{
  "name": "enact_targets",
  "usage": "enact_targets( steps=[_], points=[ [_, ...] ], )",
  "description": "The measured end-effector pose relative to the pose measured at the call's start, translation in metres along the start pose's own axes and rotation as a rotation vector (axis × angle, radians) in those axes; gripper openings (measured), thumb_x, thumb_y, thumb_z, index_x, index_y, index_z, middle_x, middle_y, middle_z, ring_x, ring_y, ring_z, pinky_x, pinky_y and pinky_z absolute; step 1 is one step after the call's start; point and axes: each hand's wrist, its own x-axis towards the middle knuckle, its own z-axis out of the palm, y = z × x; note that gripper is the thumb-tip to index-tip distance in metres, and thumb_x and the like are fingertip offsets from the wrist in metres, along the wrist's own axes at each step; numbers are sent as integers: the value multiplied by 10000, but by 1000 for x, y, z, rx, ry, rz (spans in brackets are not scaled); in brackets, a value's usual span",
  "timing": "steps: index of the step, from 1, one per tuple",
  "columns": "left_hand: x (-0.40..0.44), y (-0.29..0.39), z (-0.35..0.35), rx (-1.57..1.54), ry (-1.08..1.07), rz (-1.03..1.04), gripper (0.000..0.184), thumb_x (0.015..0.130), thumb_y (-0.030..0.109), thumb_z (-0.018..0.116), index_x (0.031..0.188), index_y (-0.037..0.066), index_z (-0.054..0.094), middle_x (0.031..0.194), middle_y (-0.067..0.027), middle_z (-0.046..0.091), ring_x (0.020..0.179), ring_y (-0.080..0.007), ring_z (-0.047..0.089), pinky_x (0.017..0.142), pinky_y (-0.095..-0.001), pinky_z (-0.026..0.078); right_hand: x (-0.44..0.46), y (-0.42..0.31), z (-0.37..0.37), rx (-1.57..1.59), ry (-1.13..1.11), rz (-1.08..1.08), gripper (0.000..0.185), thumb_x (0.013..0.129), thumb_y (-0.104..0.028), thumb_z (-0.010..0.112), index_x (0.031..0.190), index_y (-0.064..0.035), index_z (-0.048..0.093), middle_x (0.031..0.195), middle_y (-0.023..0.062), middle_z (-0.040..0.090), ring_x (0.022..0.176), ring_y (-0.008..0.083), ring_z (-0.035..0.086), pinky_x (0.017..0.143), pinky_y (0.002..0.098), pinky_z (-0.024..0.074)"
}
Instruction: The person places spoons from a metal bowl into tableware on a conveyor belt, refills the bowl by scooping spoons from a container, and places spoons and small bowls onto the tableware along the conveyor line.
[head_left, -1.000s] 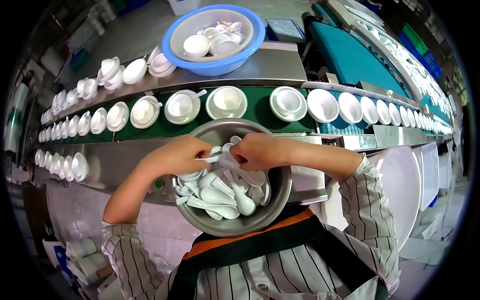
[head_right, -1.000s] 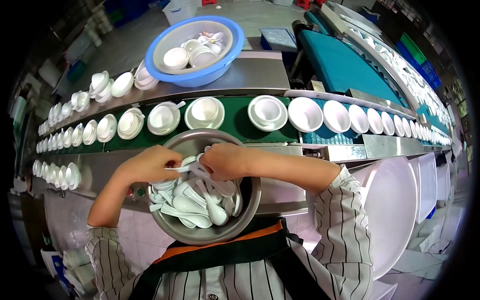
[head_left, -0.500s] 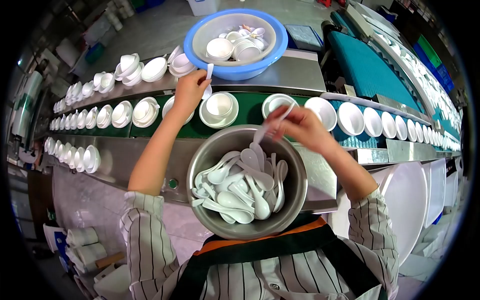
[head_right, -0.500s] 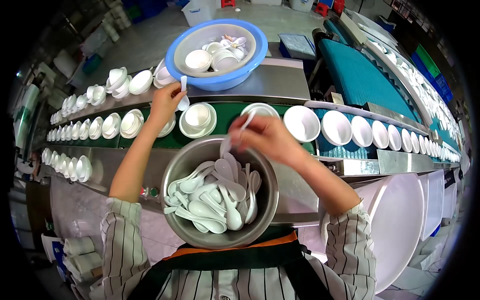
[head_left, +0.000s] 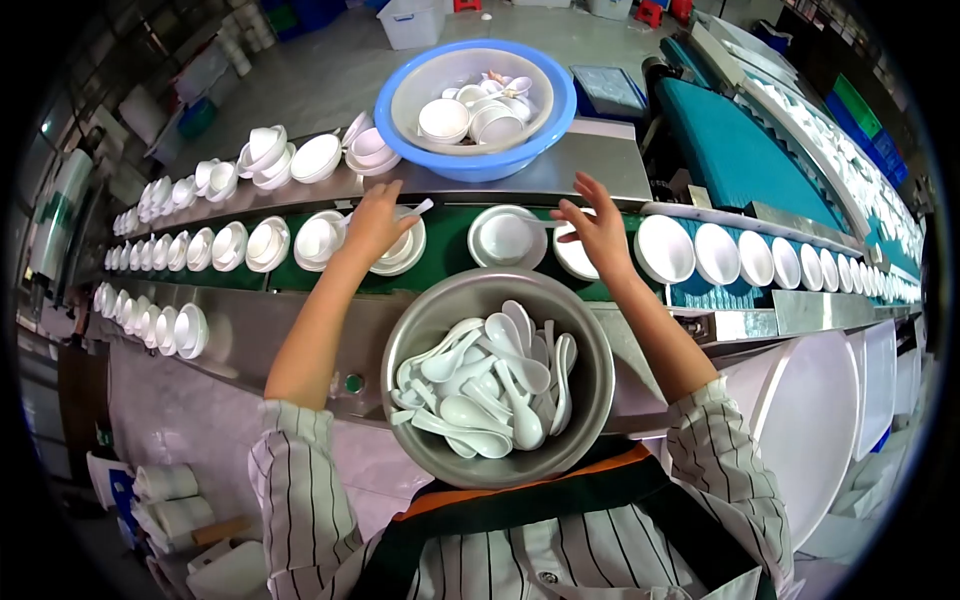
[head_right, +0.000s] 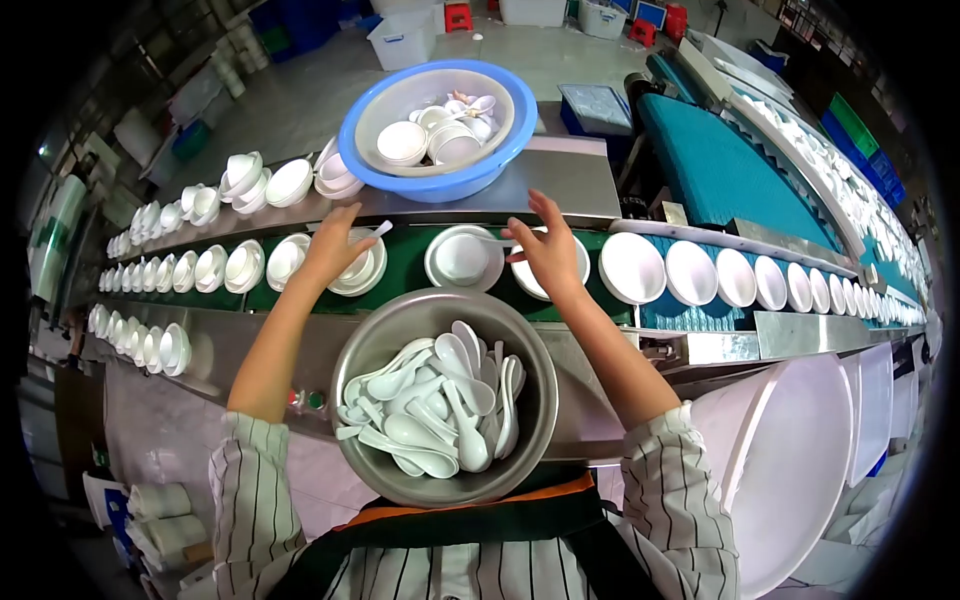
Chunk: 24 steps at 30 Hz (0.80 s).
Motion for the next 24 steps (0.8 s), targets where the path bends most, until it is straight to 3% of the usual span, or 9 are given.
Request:
enact_targets(
  steps=[2,4,6,8,9,10,13,21,24],
  points=[
    [-28,32,-23,-244,-11,-32,515,765,219,719,1180,-26,538,1136,-217,568,969,-327,583,854,-372,460,-38,-22,-18,-84,-245,38,367,887,-119,589,1223,5,510,1177,152,574,850,175,651,601,282,566],
    [-56,77,-47,-591,-261,-271,542,779,220,711,1230,-8,515,1167,-183,565,1044,-299,573,905,-347,441,-79,-44,-26,-161,-433,32,243,884,-106,591,1109,-17,605,1000,94,659,852,160,646,671,287,541],
    [-90,98,-45,-933,-365,-281,528,786,209,702,1244,24,515,1195,-155,561,1113,-297,545,939,-346,419,-112,-54,-23,-420,-467,-266,210,857,-103,624,1057,-36,632,941,90,664,844,170,650,706,293,530],
    [-102,110,-49,-538,-294,-40,525,781,205,704,1241,36,515,1228,-152,549,1145,-319,525,968,-360,403,-129,-60,-14,-409,-448,-292,191,839,-140,630,1014,-65,632,866,117,649,744,240,642,621,315,519],
    [-111,121,-43,-415,-220,-69,520,776,199,703,1233,37,514,1246,-161,537,1159,-326,515,973,-378,397,-139,-62,-10,-488,-495,-300,195,811,-137,652,998,-82,636,800,88,645,707,238,638,587,336,508],
    [-114,128,-39,-420,-168,-127,515,776,194,703,1230,41,516,1246,-164,538,1156,-328,517,967,-381,401,-141,-63,-10,-641,-543,-463,196,789,-135,666,975,-84,636,755,79,630,653,254,621,555,350,497],
    [-118,136,-32,-565,-7,-287,486,777,172,695,1218,61,525,1215,-175,559,1117,-323,548,926,-379,429,-143,-60,-8,-586,-430,-402,177,786,-139,669,950,-83,638,727,78,617,610,259,603,536,362,487],
    [-125,125,-23,-533,-17,-267,468,782,133,690,1217,47,542,1155,-144,605,1043,-238,598,890,-324,451,-142,-48,-11,-449,-443,-337,146,777,-104,687,920,-90,657,687,68,614,573,237,602,513,316,471],
    [-124,124,-26,-592,-77,-372,491,790,157,694,1238,52,524,1171,-154,598,1064,-255,593,894,-339,453,-144,-47,-12,-405,-383,-304,125,769,-66,686,892,-76,669,704,79,626,574,225,603,522,293,465]
  ],
)
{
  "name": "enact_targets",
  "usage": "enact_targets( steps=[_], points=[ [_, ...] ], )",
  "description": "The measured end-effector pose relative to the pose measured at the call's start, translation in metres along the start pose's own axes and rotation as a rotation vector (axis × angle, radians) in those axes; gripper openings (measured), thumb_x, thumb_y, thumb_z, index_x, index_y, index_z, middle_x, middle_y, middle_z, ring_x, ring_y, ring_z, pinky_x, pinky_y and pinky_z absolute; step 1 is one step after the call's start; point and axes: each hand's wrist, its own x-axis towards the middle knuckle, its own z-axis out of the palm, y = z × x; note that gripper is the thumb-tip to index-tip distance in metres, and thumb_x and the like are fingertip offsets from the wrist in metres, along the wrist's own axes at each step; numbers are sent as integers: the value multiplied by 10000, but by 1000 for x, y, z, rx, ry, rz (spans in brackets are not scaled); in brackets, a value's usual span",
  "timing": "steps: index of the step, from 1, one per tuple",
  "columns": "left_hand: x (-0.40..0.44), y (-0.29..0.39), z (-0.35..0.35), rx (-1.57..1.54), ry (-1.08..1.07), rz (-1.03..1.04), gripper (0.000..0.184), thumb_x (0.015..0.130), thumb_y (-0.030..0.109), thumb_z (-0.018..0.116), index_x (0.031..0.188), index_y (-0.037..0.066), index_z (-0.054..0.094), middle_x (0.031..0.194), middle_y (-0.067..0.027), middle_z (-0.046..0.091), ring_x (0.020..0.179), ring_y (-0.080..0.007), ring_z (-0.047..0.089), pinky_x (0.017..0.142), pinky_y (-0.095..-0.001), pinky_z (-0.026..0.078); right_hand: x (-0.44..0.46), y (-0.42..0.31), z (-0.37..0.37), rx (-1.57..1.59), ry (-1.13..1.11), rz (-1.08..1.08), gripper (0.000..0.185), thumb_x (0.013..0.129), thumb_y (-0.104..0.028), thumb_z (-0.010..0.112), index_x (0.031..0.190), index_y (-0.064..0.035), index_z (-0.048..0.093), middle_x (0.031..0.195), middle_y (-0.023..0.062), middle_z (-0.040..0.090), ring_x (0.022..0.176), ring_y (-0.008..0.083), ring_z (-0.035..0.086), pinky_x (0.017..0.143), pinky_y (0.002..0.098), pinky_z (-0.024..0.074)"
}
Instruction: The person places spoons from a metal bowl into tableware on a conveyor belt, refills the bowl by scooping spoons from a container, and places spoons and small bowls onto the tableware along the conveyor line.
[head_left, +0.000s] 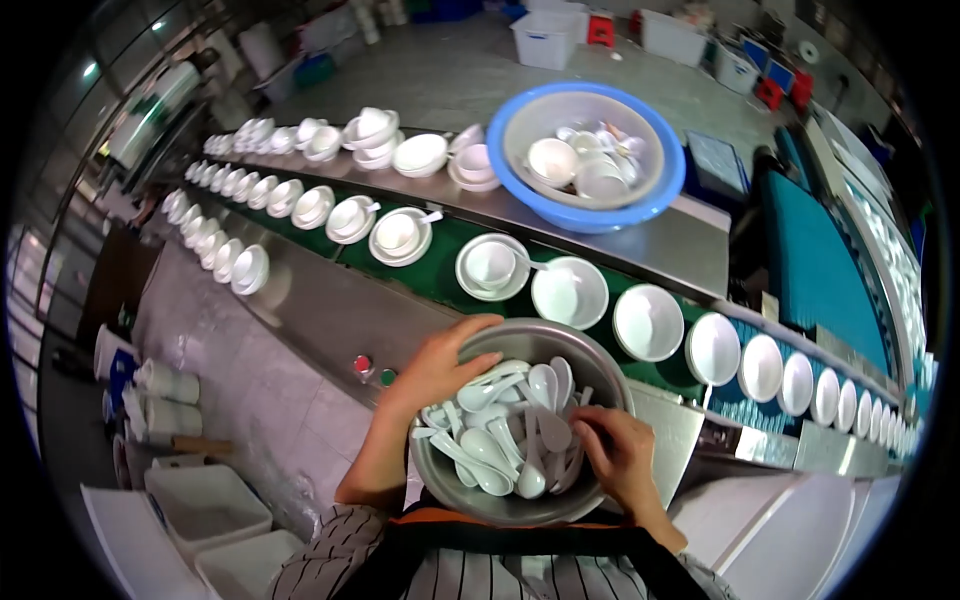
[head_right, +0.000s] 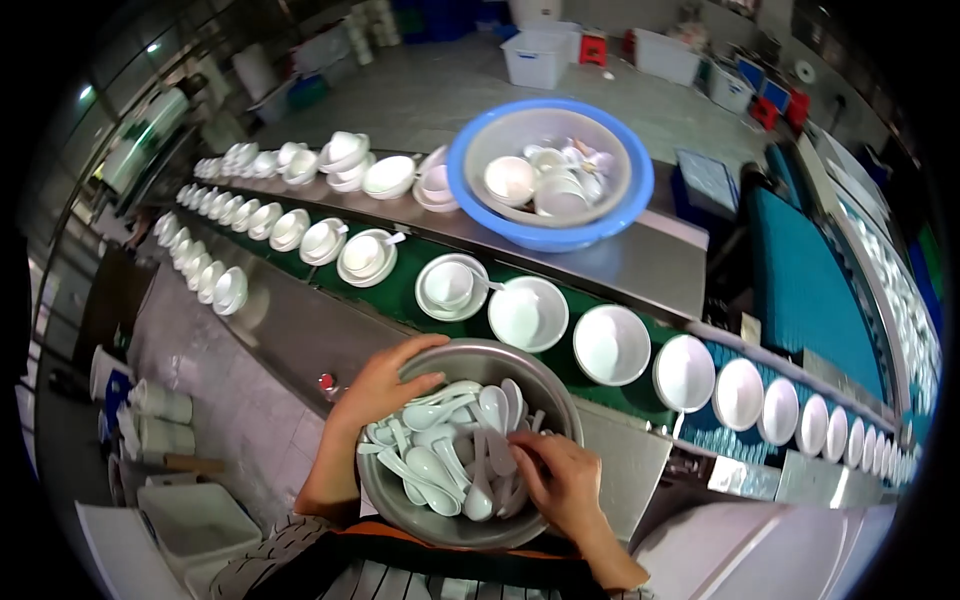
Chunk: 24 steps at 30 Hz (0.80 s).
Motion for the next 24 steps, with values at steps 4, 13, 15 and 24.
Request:
enact_targets(
  steps=[4,13,15,24],
  points=[
    [6,-4,-2,52,9,23,476,830,273,660,1225,62,499,1086,-198,612,974,-327,618,825,-381,480,-4,-1,-3,106,53,62,77,825,2,593,882,18,643,764,89,657,674,164,637,627,264,495],
    [28,-10,-14,-43,-107,250,498,844,269,642,1231,-2,486,1159,-224,571,1071,-329,566,898,-364,445,-40,-12,13,-54,459,201,494,855,-19,532,1327,13,390,1340,158,419,1235,270,423,1012,359,360],
    [16,-17,-36,-222,-172,203,570,862,301,629,1291,-10,420,1211,-230,537,1115,-311,540,932,-360,422,-53,-34,25,73,541,377,533,854,-52,558,1349,11,369,1355,155,404,1202,263,451,963,354,408],
    [-76,-21,-65,-681,-255,263,683,906,140,572,1438,-5,170,1436,-170,298,1308,-225,318,1073,-330,246,-93,-147,89,340,699,937,363,793,-130,581,1083,77,515,931,90,591,807,158,536,734,273,439]
  ],
)
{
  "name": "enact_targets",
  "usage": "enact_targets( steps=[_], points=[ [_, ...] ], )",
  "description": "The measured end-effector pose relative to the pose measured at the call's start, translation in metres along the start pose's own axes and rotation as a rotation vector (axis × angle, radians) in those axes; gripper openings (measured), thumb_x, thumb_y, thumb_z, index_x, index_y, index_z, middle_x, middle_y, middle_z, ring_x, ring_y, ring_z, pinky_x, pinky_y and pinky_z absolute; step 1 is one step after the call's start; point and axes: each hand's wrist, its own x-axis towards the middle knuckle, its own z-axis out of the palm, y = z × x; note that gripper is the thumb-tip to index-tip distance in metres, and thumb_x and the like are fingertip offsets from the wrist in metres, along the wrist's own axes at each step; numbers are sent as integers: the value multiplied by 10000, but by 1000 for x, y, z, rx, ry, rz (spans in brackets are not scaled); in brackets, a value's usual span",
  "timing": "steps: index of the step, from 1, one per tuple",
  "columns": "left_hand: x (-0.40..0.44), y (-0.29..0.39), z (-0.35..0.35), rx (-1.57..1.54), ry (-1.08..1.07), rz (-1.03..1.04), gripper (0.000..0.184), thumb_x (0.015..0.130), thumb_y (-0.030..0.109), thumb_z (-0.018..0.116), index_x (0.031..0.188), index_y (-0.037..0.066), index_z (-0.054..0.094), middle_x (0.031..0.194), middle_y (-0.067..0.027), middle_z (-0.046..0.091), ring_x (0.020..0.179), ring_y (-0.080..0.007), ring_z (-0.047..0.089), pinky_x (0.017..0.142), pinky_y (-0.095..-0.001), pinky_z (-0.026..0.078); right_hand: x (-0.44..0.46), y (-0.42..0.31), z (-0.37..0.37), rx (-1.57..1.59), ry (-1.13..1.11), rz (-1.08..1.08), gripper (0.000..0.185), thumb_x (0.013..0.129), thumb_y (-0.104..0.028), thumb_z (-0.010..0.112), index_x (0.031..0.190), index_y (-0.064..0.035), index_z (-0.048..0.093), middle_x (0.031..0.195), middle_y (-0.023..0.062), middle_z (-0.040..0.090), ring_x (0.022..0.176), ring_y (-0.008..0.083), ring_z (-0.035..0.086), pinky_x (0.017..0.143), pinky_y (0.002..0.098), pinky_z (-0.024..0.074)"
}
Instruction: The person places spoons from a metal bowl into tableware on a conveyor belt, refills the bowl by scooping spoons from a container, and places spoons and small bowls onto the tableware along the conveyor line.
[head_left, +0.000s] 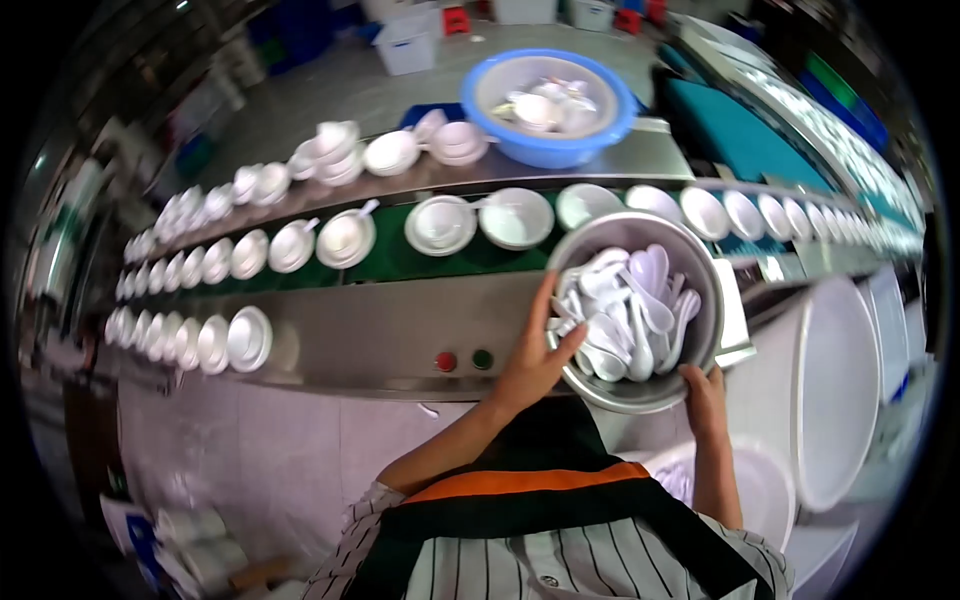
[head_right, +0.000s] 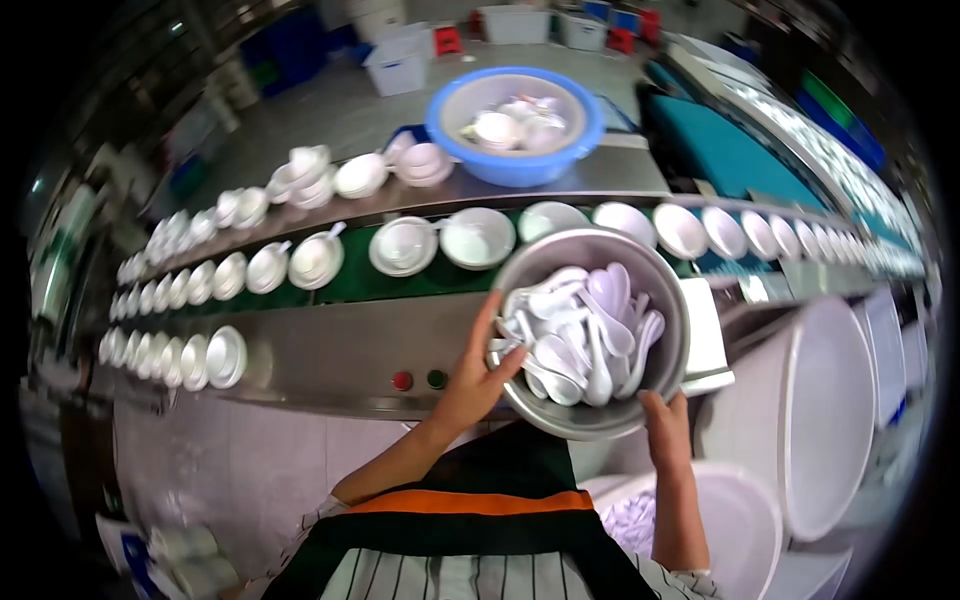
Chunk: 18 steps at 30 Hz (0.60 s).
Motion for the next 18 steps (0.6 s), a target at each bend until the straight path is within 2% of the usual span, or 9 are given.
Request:
enact_targets(
  steps=[2,3,4,7,10,13,15,16,18],
  points=[
    [-7,37,5,-41,-91,89,682,902,145,573,1433,-12,175,1425,-178,306,1309,-244,325,1074,-353,251,-35,33,-3,193,127,-43,372,772,-122,578,1080,78,517,927,96,588,802,163,537,727,271,439],
    [-14,39,8,130,-135,163,705,888,156,588,1428,-22,171,1420,-198,308,1315,-267,322,1074,-367,257,-58,36,-4,283,164,-6,383,761,-116,571,1080,87,514,932,110,580,821,171,537,733,268,437],
    [-19,41,15,175,-173,194,720,881,158,598,1428,-25,167,1421,-205,305,1316,-272,321,1074,-367,258,-70,53,-10,239,237,33,405,760,-99,566,1109,93,490,944,125,570,857,187,548,753,286,446],
    [-35,50,52,219,-283,272,776,848,149,636,1429,-28,155,1425,-236,291,1321,-303,314,1076,-363,252,-120,76,-26,534,389,69,424,751,-59,562,1136,78,448,954,136,557,877,200,559,773,306,461],
    [-52,49,89,-3,-537,144,795,838,139,647,1432,-28,145,1433,-233,277,1329,-305,300,1083,-366,239,-164,95,-46,610,627,18,265,749,-78,535,981,49,520,865,97,561,778,156,559,695,288,465],
    [-67,32,115,21,-693,217,810,850,164,644,1443,-10,120,1464,-224,241,1362,-307,255,1094,-368,233,-204,132,-67,545,601,31,225,761,-152,502,806,55,577,860,97,598,786,150,583,721,290,465],
    [-61,35,101,189,-682,250,695,868,192,627,1415,23,233,1397,-188,358,1289,-282,370,1033,-367,330,-231,163,-60,565,851,-54,273,797,-162,506,925,67,582,951,123,586,892,174,567,775,319,474],
    [-57,37,91,224,-660,230,631,873,205,624,1390,33,305,1347,-177,430,1241,-268,433,996,-357,376,-242,236,-92,846,854,54,297,817,-141,494,1019,68,555,992,136,579,947,213,566,824,346,488],
    [-46,32,58,257,-628,-48,478,882,193,613,1293,30,432,1169,-130,574,1070,-193,552,883,-312,446,-272,244,-80,789,987,134,298,815,-133,495,1034,62,546,1002,141,573,952,223,564,825,362,489]
  ],
)
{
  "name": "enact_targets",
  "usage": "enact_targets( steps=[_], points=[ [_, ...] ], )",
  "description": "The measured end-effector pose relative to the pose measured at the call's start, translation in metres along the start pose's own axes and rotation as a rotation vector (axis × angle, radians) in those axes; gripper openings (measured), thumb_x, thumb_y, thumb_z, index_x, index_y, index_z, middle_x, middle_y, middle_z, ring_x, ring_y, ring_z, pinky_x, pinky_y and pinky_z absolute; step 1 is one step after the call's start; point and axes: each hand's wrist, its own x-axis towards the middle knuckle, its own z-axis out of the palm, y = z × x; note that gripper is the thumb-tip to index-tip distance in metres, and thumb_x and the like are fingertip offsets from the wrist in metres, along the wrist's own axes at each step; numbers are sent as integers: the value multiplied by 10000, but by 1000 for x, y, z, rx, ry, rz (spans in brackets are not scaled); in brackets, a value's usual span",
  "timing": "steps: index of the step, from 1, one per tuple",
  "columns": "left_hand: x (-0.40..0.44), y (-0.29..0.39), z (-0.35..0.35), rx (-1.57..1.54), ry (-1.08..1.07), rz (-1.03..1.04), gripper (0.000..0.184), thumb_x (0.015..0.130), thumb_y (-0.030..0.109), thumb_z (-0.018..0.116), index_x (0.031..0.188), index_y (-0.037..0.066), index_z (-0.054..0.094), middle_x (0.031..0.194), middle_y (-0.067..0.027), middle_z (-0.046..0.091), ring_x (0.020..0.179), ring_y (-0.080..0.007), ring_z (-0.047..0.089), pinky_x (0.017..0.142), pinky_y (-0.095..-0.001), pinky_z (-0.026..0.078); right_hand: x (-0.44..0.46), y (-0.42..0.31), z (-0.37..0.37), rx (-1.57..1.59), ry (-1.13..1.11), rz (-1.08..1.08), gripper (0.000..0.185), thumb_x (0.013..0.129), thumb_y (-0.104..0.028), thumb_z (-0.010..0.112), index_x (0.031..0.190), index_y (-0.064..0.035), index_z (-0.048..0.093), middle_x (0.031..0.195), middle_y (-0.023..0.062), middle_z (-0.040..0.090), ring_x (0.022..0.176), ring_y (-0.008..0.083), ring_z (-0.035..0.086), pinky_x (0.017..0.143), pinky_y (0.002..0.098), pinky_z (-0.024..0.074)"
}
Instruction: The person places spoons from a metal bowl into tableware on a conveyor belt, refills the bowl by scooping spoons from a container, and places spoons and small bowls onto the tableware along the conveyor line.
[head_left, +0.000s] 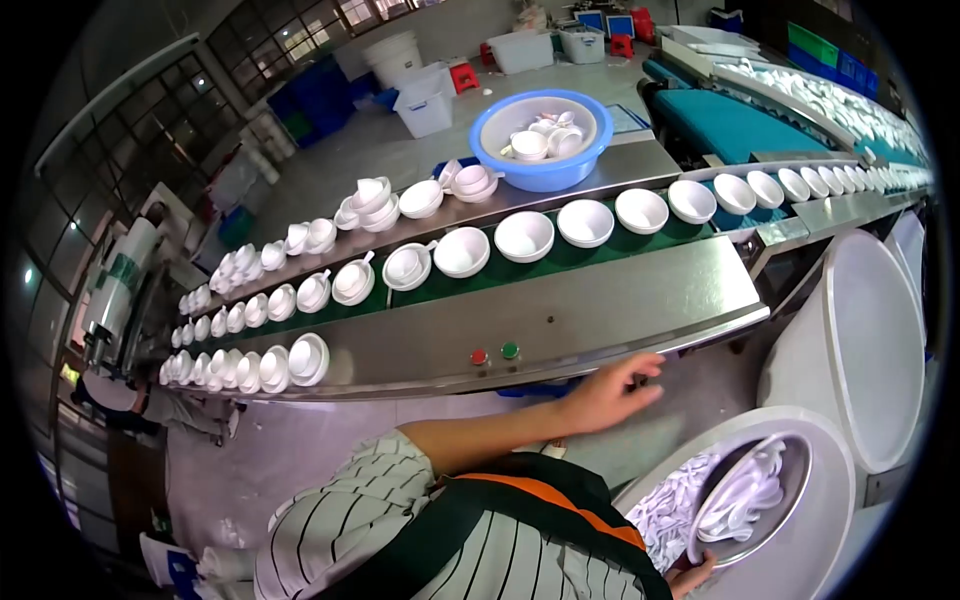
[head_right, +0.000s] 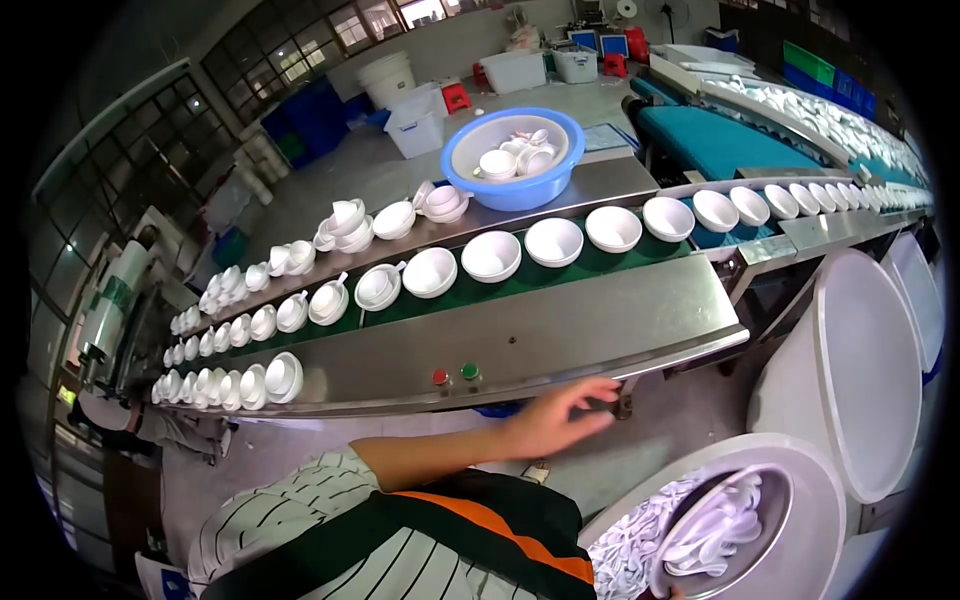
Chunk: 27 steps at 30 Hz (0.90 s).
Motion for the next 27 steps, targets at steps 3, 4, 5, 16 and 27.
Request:
enact_targets(
  steps=[3,4,5,16,27],
  points=[
    [-29,-29,-25,-47,32,-176,290,895,187,595,1129,21,555,1014,-80,630,868,-106,589,779,-263,474,-9,18,-15,-26,89,35,303,812,-122,496,1057,53,532,1018,148,564,960,237,562,826,387,491],
    [-42,-39,-24,-80,32,-219,268,895,192,594,1104,26,567,999,-77,633,862,-108,590,777,-265,474,-11,24,-15,-32,100,47,305,812,-118,497,1065,50,527,1023,150,561,963,242,561,826,395,492],
    [-53,-44,-18,-98,-51,-259,269,896,201,594,1102,30,567,988,-70,635,860,-107,588,776,-267,474,-14,32,-14,-38,105,58,308,811,-114,497,1073,47,522,1028,153,558,965,247,560,827,403,492],
    [-109,-82,-75,111,-309,-89,273,875,231,575,1070,41,549,884,-121,636,813,-258,620,721,-353,484,3,131,10,-43,110,211,367,802,-71,503,1158,14,471,1085,179,524,995,300,551,831,493,500],
    [-74,-68,-59,49,-698,-245,271,842,130,633,1093,40,588,904,-114,666,802,-177,638,709,-280,490,24,168,-88,-62,555,58,494,753,-60,532,1237,-23,441,1126,167,520,940,301,591,686,447,584]
  ],
)
